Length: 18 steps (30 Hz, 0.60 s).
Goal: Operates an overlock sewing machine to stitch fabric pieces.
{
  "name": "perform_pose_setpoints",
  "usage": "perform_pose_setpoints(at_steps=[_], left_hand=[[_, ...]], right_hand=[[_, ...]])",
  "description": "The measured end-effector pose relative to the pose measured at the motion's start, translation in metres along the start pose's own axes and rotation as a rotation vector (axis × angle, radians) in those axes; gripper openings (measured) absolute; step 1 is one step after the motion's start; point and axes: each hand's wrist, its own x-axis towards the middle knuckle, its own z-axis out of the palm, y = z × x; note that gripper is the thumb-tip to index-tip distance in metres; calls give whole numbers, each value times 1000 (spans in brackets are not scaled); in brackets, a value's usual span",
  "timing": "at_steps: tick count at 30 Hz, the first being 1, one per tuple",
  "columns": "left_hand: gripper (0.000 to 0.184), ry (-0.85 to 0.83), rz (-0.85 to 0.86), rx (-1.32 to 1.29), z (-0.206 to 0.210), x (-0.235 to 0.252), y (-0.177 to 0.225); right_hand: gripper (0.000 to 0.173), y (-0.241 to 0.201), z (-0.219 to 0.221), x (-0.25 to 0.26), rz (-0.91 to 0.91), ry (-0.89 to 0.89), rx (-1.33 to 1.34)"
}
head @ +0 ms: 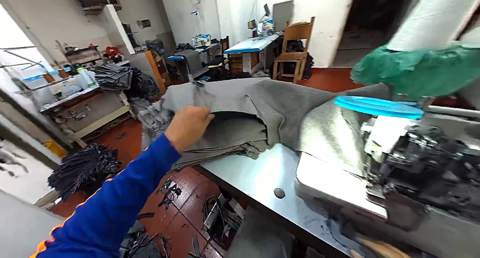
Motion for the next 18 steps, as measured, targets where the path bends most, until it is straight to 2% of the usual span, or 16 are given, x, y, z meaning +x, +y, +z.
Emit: perform_pose_setpoints(at_steps=[1,2,4,5,7,9,10,11,14,15,17,18], left_hand=[[32,3,55,-117,-8,-5,31],[31,-4,128,-281,-8,-10,63],[29,-102,232,-716,14,-15,126],[28,-133,270,-895,34,-13,152],[28,-151,390,-1060,77,-4,188],[36,-165,569,-963,109,4,192],[40,-154,651,-903,121,5,185],[43,-135,710,-820,129,5,174],[51,-94,713,-552,134,-3,142],[54,-74,670,-486,132,-5,140],[57,-65,587,-394,129,-8,146],[57,-76,556,-350,127,-6,153]], right_hand=[[36,-12,-1,1,-3,-21,184],[49,-28,1,2,19,-69,375],[88,-64,12,9,126,-153,708],[94,-80,22,12,221,-140,863],[65,-106,43,24,481,-33,1048],[46,-112,62,37,618,17,1041],[45,-113,66,37,658,11,1075],[54,-113,66,32,671,-26,1143],[116,-121,62,11,776,-146,1357],[121,-127,59,12,845,-170,1331],[93,-139,58,21,908,-221,1195],[69,-142,62,25,875,-224,1110]])
